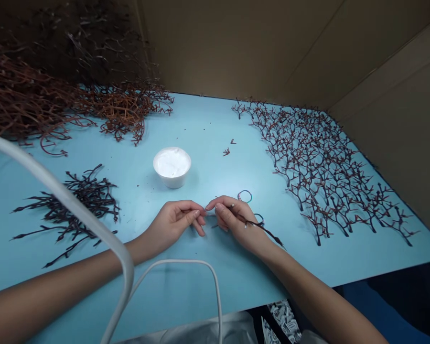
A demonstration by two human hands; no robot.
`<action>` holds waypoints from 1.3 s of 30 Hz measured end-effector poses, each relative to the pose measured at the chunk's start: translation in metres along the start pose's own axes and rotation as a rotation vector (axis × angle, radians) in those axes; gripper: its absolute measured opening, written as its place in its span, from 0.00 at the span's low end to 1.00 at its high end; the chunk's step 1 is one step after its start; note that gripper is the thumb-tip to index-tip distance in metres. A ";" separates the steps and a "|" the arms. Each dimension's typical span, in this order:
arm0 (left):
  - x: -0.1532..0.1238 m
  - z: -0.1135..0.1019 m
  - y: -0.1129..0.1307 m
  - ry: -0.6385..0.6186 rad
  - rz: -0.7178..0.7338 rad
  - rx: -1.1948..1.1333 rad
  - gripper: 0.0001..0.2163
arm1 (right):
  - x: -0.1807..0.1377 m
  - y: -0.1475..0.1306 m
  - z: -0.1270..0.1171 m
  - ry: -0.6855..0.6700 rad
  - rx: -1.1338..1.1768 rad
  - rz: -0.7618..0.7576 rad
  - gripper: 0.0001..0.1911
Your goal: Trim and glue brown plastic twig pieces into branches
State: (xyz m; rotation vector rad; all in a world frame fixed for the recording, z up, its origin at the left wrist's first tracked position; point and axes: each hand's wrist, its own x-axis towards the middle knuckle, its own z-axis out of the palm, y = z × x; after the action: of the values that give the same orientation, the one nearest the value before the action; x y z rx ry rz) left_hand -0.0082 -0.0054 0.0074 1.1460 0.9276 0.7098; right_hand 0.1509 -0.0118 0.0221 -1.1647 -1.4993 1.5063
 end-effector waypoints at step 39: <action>-0.003 0.000 -0.001 0.026 0.043 0.009 0.03 | 0.003 0.009 0.006 0.110 0.217 0.087 0.13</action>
State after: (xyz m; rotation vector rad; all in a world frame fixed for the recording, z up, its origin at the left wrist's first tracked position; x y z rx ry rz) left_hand -0.0097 -0.0077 0.0070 1.1698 0.9311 0.7574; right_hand 0.1452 -0.0116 0.0125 -1.1749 -1.1939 1.5921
